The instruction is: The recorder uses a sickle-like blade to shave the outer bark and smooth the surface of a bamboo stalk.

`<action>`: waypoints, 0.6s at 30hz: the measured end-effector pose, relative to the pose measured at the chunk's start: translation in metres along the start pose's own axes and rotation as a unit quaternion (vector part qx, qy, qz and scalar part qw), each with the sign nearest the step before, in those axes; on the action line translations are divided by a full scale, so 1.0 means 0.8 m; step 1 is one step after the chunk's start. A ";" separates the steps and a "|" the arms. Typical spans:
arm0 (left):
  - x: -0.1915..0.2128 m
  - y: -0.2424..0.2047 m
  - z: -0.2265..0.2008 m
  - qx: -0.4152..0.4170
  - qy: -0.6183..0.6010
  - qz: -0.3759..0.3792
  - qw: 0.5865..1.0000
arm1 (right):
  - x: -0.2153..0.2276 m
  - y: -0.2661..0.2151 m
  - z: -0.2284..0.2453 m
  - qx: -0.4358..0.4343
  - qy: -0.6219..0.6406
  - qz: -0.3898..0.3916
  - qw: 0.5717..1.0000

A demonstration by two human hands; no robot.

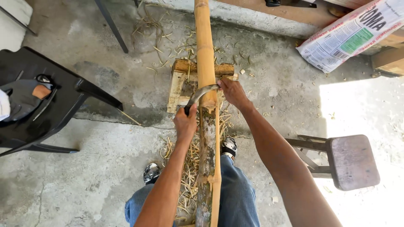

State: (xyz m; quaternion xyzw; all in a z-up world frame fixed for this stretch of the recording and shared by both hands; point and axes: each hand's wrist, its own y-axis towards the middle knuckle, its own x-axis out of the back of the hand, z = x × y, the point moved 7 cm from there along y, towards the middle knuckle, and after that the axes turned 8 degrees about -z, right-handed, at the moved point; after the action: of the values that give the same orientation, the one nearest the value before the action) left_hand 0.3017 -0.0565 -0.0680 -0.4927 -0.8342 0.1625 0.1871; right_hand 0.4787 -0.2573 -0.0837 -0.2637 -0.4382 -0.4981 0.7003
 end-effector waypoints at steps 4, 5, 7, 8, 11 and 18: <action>-0.002 -0.007 0.002 -0.060 -0.013 0.002 0.998 | 0.000 -0.011 -0.013 0.031 0.028 -0.033 0.999; 0.001 -0.020 0.008 -0.095 0.014 -0.010 0.995 | 0.008 -0.031 -0.007 0.053 0.048 -0.064 0.995; 0.010 -0.045 0.005 -0.127 0.038 -0.020 0.991 | 0.023 -0.054 0.012 0.075 0.065 -0.092 0.991; 0.016 -0.055 -0.001 -0.100 0.010 -0.012 0.995 | 0.023 -0.055 0.019 0.029 0.053 -0.060 0.996; 0.052 -0.095 0.011 -0.042 -0.012 -0.004 0.999 | 0.011 -0.082 0.037 0.044 -0.031 0.000 0.999; 0.077 -0.123 0.038 0.090 -0.230 0.028 0.969 | 0.110 -0.142 0.250 0.193 -0.092 -0.130 0.968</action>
State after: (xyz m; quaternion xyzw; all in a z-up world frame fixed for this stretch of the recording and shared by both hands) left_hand 0.1855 -0.0504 -0.0404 -0.4465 -0.8227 0.3506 0.0291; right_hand 0.3134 -0.1786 0.0815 -0.1092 -0.6192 -0.4647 0.6234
